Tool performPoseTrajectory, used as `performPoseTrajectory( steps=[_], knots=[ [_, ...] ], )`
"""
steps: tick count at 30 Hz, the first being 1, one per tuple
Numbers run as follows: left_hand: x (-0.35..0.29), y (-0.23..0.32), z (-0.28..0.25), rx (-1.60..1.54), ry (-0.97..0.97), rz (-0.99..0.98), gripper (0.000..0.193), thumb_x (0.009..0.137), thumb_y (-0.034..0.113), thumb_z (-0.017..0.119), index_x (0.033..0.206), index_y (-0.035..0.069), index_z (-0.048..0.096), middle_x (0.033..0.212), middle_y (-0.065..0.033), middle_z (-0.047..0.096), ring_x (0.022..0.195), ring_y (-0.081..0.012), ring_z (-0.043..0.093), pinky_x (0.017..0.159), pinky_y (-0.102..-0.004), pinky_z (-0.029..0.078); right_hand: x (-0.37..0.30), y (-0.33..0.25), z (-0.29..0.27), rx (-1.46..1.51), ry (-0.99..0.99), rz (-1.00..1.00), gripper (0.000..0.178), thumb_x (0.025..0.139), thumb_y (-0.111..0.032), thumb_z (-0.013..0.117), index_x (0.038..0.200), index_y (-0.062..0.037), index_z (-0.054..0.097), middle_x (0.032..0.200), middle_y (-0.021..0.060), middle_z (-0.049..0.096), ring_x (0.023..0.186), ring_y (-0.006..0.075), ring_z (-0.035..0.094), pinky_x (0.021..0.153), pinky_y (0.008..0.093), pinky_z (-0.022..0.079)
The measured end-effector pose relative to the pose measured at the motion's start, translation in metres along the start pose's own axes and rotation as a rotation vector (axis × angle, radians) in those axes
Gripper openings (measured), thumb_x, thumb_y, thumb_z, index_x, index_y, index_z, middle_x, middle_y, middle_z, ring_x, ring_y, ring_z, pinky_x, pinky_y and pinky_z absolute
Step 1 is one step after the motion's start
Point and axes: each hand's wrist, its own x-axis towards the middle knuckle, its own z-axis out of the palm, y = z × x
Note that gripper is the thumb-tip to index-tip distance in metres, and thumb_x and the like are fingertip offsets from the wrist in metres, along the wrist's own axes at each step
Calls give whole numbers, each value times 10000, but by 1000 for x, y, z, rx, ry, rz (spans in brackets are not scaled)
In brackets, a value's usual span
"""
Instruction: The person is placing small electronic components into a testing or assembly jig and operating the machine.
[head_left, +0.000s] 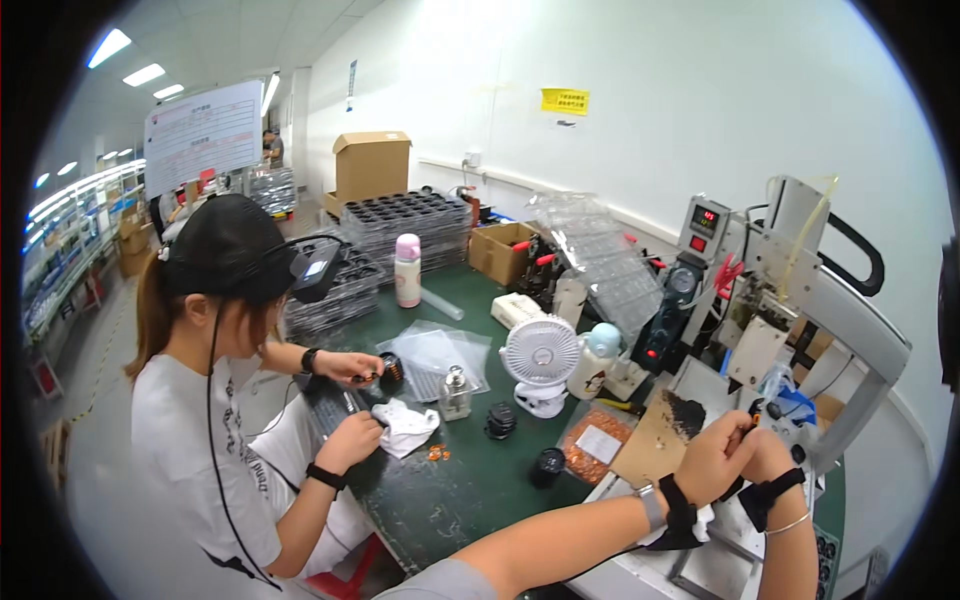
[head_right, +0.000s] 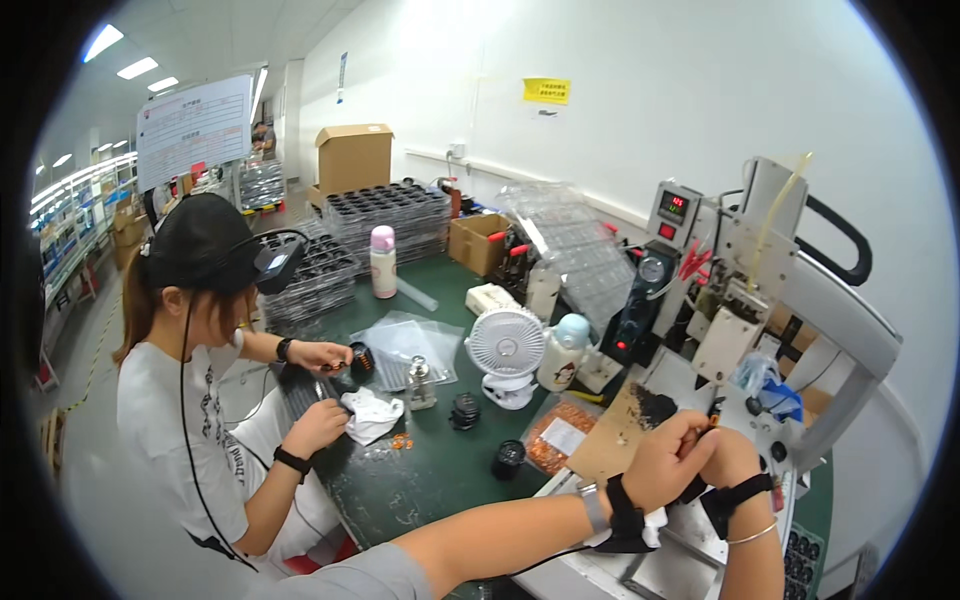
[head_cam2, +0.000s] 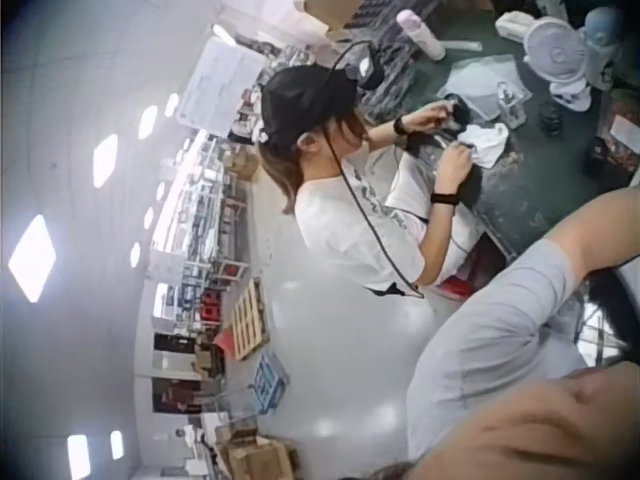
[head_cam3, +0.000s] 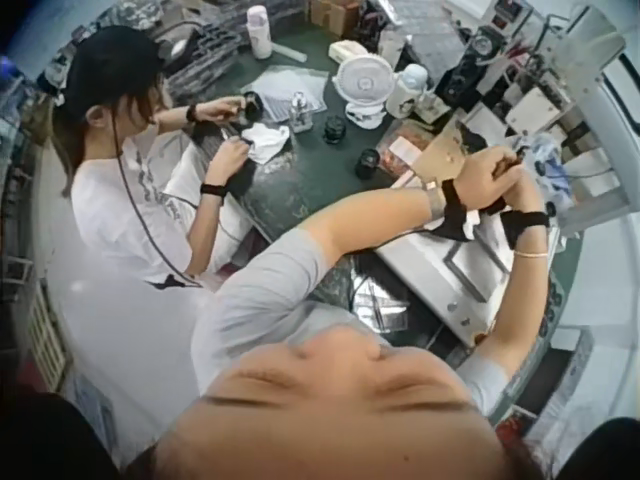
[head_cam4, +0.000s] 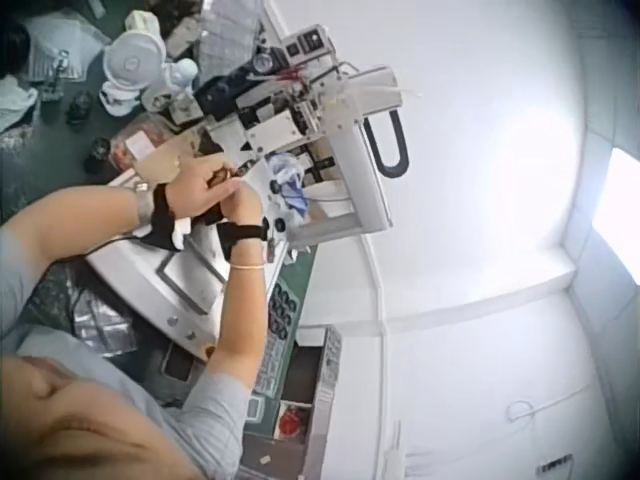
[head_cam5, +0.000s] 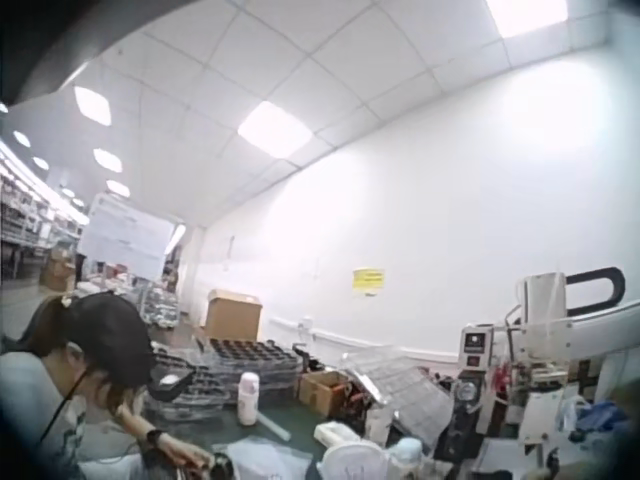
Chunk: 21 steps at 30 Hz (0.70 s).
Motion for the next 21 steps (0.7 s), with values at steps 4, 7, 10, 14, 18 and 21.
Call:
performPoseTrajectory(
  steps=[4, 7, 10, 14, 18, 21],
  knots=[
    [1, -2, 1, 11, -23, -26, 168, 842, 167, 587, 903, 22, 525, 586, -14, 362, 521, -90, 339, 478, -236, 312, -7, -16, -10, -43, 73, 101, 118, 660, -200, 594, 670, -83, 610, 689, 145, 613, 693, 344, 593, 583, 416, 469],
    [1, -3, 4, -28, -39, -20, 162, 847, 156, 580, 911, 21, 517, 587, -11, 348, 520, -91, 328, 477, -235, 303, -7, -15, -7, -63, 92, 117, 156, 652, -228, 597, 642, -73, 605, 677, 159, 607, 677, 348, 591, 572, 420, 470],
    [0, -1, 5, -28, -28, -2, 159, 855, 156, 569, 913, 21, 507, 588, -11, 340, 520, -93, 318, 474, -234, 295, -6, -6, 2, -33, 148, 103, 185, 645, -246, 597, 614, -64, 594, 650, 167, 596, 657, 350, 588, 555, 424, 466],
    [0, 3, 2, -16, -47, -35, 166, 860, 166, 563, 916, 21, 504, 587, -13, 342, 519, -93, 320, 474, -238, 297, -7, -4, 10, -54, 210, 106, 151, 658, -222, 588, 612, -80, 569, 608, 137, 582, 614, 332, 578, 517, 421, 442],
    [0, 5, -1, -6, -46, -11, 181, 862, 182, 561, 921, 22, 501, 587, -21, 348, 519, -96, 325, 473, -243, 302, -12, -14, 14, -63, 281, 118, 142, 661, -223, 587, 637, -86, 561, 594, 128, 574, 604, 339, 572, 508, 418, 436],
    [-1, 3, 2, -16, -43, 0, 188, 863, 188, 561, 924, 22, 499, 587, -25, 351, 519, -98, 329, 475, -242, 305, -13, -1, 26, -192, 286, 52, 180, 677, -256, 593, 617, -88, 571, 614, 127, 596, 594, 321, 593, 503, 411, 456]
  ],
)
